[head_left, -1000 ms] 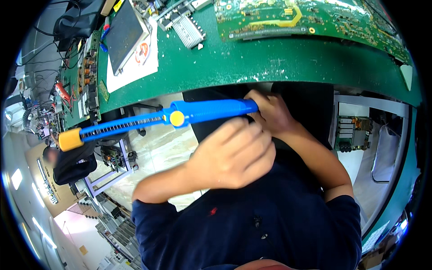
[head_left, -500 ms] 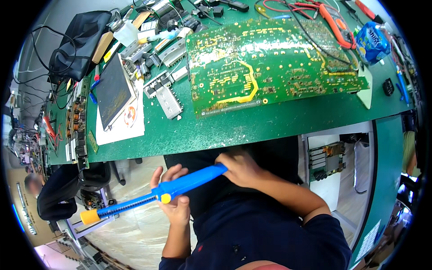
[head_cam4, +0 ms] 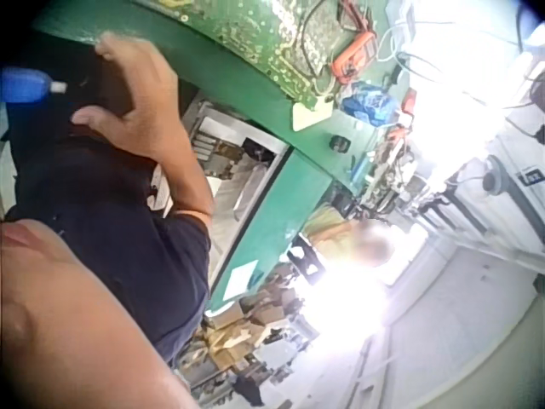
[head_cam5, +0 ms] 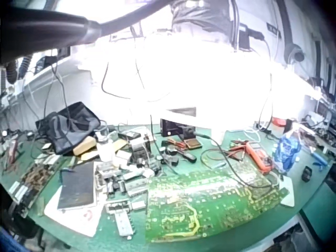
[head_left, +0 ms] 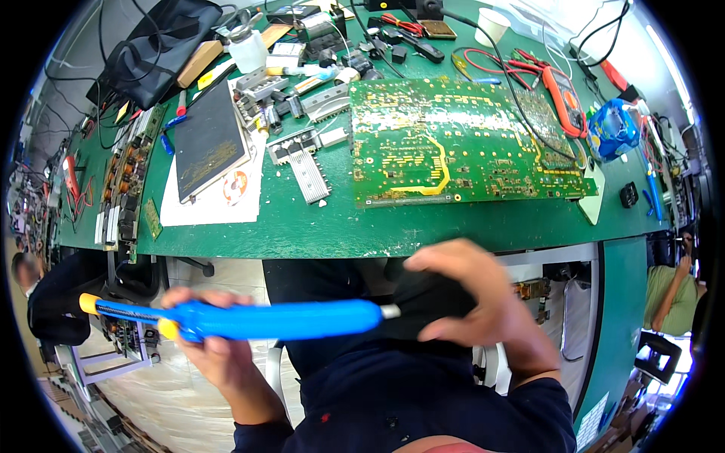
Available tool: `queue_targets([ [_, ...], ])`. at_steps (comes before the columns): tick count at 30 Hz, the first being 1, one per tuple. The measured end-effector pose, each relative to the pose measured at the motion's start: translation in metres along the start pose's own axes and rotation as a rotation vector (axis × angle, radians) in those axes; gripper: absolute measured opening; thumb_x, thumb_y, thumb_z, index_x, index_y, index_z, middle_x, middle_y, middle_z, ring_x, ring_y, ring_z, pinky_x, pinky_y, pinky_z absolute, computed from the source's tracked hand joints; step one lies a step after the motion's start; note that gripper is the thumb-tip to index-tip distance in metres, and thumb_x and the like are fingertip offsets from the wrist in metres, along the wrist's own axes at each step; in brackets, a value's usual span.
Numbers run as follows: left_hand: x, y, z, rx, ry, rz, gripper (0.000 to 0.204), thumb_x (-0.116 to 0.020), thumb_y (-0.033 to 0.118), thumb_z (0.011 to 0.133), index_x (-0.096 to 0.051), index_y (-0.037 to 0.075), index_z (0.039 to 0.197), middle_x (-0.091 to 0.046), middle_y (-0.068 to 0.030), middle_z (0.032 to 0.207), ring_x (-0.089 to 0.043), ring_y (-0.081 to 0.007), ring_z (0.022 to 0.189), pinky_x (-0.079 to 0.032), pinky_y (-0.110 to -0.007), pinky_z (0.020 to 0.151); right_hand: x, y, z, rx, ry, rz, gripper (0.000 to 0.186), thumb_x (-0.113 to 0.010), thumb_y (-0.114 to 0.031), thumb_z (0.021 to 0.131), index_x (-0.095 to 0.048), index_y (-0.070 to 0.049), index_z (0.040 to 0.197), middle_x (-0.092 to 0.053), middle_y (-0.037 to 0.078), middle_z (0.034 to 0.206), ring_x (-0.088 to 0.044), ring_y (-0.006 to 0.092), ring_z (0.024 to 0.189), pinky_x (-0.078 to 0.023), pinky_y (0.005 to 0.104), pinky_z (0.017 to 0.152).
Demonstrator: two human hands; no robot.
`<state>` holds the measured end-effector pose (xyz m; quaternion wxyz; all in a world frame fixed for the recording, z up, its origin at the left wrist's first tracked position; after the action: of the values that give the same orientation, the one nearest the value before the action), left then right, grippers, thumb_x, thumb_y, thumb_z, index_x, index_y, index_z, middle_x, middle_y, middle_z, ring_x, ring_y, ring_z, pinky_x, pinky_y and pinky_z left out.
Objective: The person uses a soldering iron to heat solder joints on a green circuit board and a blue desoldering pump to suction the molten solder, resetting the pump plunger by hand near their lap between attempts.
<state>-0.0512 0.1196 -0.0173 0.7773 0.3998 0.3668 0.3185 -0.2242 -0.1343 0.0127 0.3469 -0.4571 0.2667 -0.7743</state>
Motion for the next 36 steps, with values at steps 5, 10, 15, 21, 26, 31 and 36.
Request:
queue_targets([
  [5,0.039,0.007,0.035,-0.157,0.145,-0.126,0.043,-0.054,0.016,0.100,-0.038,0.001,0.137,-0.049,-0.0264,0.134,-0.061,-0.0264,0.112,-0.052,-0.037,0.099,0.081,0.064,0.060,-0.312,0.375,0.548,0.065,-0.066,-0.036,0.092,-0.043,0.005,0.136,-0.061,0.018,0.118,-0.063,0.0239,0.100,-0.051,0.0351,0.085],
  [10,0.047,-0.009,0.055,-0.160,0.287,-0.142,0.035,-0.050,0.018,0.102,-0.045,-0.001,0.131,-0.047,-0.0297,0.138,-0.059,-0.0295,0.118,-0.049,-0.040,0.105,0.116,0.178,0.134,-0.649,0.541,0.748,0.055,-0.061,-0.031,0.096,-0.041,0.003,0.134,-0.055,0.019,0.124,-0.062,0.0285,0.102,-0.055,0.0358,0.083],
  [15,0.052,-0.013,0.047,-0.127,0.314,-0.150,0.036,-0.046,0.023,0.104,-0.044,0.000,0.132,-0.045,-0.0310,0.139,-0.055,-0.0320,0.124,-0.050,-0.040,0.104,0.147,0.289,0.175,-0.814,0.710,0.837,0.050,-0.063,-0.027,0.094,-0.041,-0.002,0.132,-0.048,0.020,0.128,-0.063,0.0324,0.099,-0.059,0.0380,0.076],
  [21,0.082,-0.013,0.034,-0.074,0.387,-0.189,0.042,-0.040,0.032,0.105,-0.043,0.001,0.134,-0.047,-0.0286,0.138,-0.055,-0.0313,0.124,-0.052,-0.039,0.102,0.196,0.346,0.198,-0.710,0.882,0.700,0.040,-0.065,-0.026,0.094,-0.044,-0.015,0.126,-0.060,0.014,0.114,-0.065,0.0285,0.096,-0.056,0.0355,0.072],
  [26,0.082,-0.021,0.026,-0.020,0.373,-0.249,0.045,-0.039,0.035,0.105,-0.041,0.002,0.136,-0.049,-0.0280,0.136,-0.056,-0.0316,0.123,-0.054,-0.039,0.099,0.186,0.332,0.229,-0.604,0.737,0.529,0.043,-0.061,-0.030,0.097,-0.044,-0.014,0.133,-0.058,0.015,0.127,-0.065,0.0289,0.103,-0.056,0.0347,0.076],
  [31,0.079,-0.014,0.029,-0.090,0.428,-0.058,0.045,-0.042,0.033,0.104,-0.038,0.002,0.137,-0.047,-0.0279,0.137,-0.054,-0.0316,0.124,-0.053,-0.041,0.100,0.203,0.296,0.211,-0.536,0.814,0.337,0.038,-0.053,-0.030,0.100,-0.050,-0.004,0.128,-0.068,0.015,0.114,-0.068,0.0225,0.096,-0.055,0.0299,0.076],
  [36,0.059,0.006,0.054,-0.332,0.282,0.234,0.040,-0.058,0.022,0.098,-0.041,0.008,0.132,-0.044,-0.0287,0.141,-0.046,-0.0382,0.132,-0.046,-0.050,0.106,0.220,0.241,0.170,-0.594,0.811,0.335,0.045,-0.042,-0.026,0.104,-0.041,0.001,0.140,-0.067,0.017,0.118,-0.067,0.0241,0.103,-0.053,0.0313,0.082],
])
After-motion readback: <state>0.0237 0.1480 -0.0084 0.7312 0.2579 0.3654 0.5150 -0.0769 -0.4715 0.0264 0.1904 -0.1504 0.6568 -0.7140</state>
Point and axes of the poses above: each hand's wrist, its own z-axis towards the middle knuckle, its own x-axis out of the back of the hand, y = z × x, the point moved 9 cm from there along z, towards the middle knuckle
